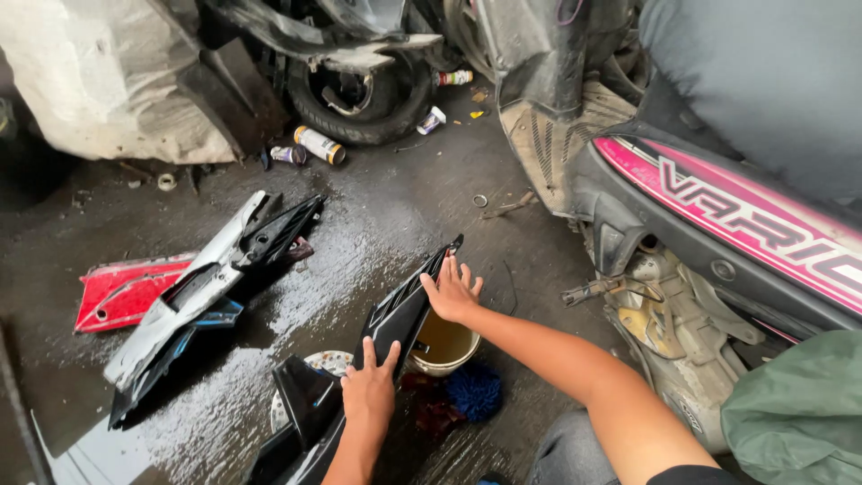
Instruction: Cleaning motorcycle fairing parts using a cloth and soapy water
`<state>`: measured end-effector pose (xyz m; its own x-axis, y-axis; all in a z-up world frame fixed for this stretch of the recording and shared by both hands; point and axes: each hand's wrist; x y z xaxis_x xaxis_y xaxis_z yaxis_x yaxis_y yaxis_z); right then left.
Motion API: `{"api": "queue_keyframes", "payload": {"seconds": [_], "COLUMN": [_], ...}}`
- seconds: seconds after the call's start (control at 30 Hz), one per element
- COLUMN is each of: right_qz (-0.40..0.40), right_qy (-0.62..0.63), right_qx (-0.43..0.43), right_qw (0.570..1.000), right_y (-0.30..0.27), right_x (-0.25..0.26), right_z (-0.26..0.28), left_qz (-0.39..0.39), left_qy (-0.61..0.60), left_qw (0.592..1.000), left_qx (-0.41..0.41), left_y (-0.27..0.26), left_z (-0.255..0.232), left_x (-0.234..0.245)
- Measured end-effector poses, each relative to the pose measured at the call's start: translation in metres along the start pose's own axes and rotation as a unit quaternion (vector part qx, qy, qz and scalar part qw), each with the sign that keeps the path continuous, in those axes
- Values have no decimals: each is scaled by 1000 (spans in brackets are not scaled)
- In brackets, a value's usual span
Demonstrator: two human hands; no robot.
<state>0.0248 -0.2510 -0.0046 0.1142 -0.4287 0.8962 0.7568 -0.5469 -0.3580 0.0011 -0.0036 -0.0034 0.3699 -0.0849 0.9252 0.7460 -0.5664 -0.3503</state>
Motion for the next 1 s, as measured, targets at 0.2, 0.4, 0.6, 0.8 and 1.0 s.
{"api": "queue_keyframes", "payload": {"seconds": [0.2,0.4,0.6,0.8,1.0], "right_qz": [-38,-57,-164,-119,44], "right_qy": [47,10,108,222,-93], "right_qx": [-33,21,105,-175,194], "right_qw": [998,998,975,952,976], "right_y": [21,-15,-25,61,20], "right_x": [6,6,-27,-105,-24], "right_z": [1,12,-7,-14,-11], "left_qz": [43,13,-18,-325,-142], "left_qy": [-2,0,-33,12,-148], "left_qw": [999,1000,999,933,971], "left_qx": [9,13,8,-151,-119], "left_y": [-2,1,1,-19,-80], "left_z": [-3,-1,3,14,33], "left_x": [12,-1,-6,-31,30]}}
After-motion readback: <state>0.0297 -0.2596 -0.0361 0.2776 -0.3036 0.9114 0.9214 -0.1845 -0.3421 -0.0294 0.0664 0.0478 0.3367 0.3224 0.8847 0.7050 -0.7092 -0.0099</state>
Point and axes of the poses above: each hand's wrist, its own y-axis towards the middle knuckle, its own x-axis out of the back of the hand, z = x × y, and after that the axes turned 6 degrees about -y, right-handed
